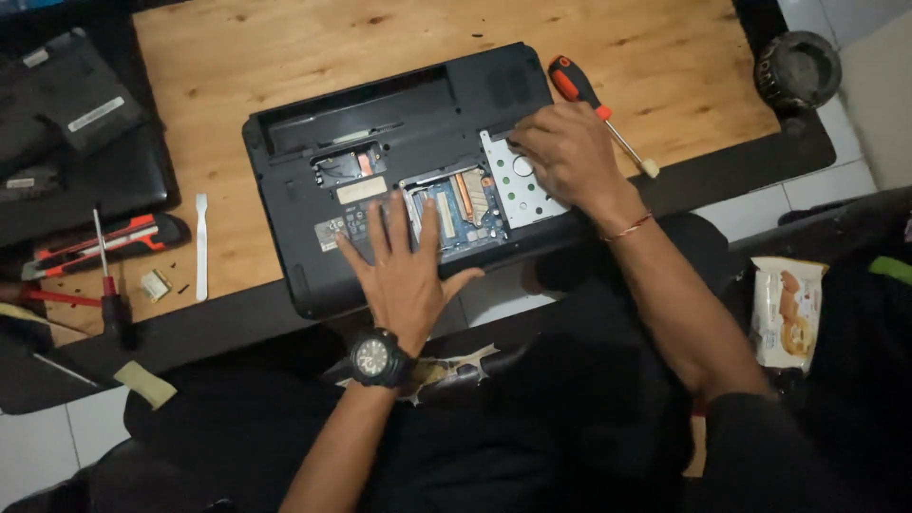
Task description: Disassembling a laptop by removing screws and internal components using a screwdriver.
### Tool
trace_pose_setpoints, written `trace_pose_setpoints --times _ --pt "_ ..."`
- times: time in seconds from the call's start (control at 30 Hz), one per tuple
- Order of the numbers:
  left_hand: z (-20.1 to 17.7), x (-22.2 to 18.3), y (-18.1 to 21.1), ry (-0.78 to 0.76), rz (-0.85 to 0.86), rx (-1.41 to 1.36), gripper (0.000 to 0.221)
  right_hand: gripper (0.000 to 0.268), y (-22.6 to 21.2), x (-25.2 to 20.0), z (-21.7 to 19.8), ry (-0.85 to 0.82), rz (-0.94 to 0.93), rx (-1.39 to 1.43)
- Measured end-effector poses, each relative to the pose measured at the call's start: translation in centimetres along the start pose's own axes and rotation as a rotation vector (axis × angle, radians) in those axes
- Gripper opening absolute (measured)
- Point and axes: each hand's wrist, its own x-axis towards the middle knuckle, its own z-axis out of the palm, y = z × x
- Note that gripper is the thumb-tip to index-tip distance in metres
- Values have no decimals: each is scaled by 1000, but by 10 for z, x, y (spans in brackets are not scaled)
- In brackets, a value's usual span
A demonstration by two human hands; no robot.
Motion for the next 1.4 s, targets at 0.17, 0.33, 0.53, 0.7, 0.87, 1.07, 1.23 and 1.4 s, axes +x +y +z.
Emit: trace_pose_setpoints --times 0.17,0.33,0.53,0.7,0.87,1.07,1.23,1.4 --pt "8 -1 1 -67 -43 -17 147 6 -7 -6 -3 9 9 28" --pt "-14 2 7 -59 -52 -183 122 16 13 -24 22 72 85 152" --pt "-43 2 41 159 -17 -974 111 34 -2 -52 -2 227 33 272" --pt "-52 4 76 22 -113 -1274 67 14 -98 -35 -48 616 8 367" --pt "-64 -31 2 -88 -439 -1542 30 51 -125 -9 -44 362 32 668" --pt "-41 -57 -248 150 -867 -1158 27 54 -120 -8 -38 119 403 729" --pt "-2 -32 -510 305 -967 -363 46 50 -112 -21 -16 144 337 591" --pt "-23 -13 -558 665 -1325 -828 29 48 -104 -29 -5 179 252 601"
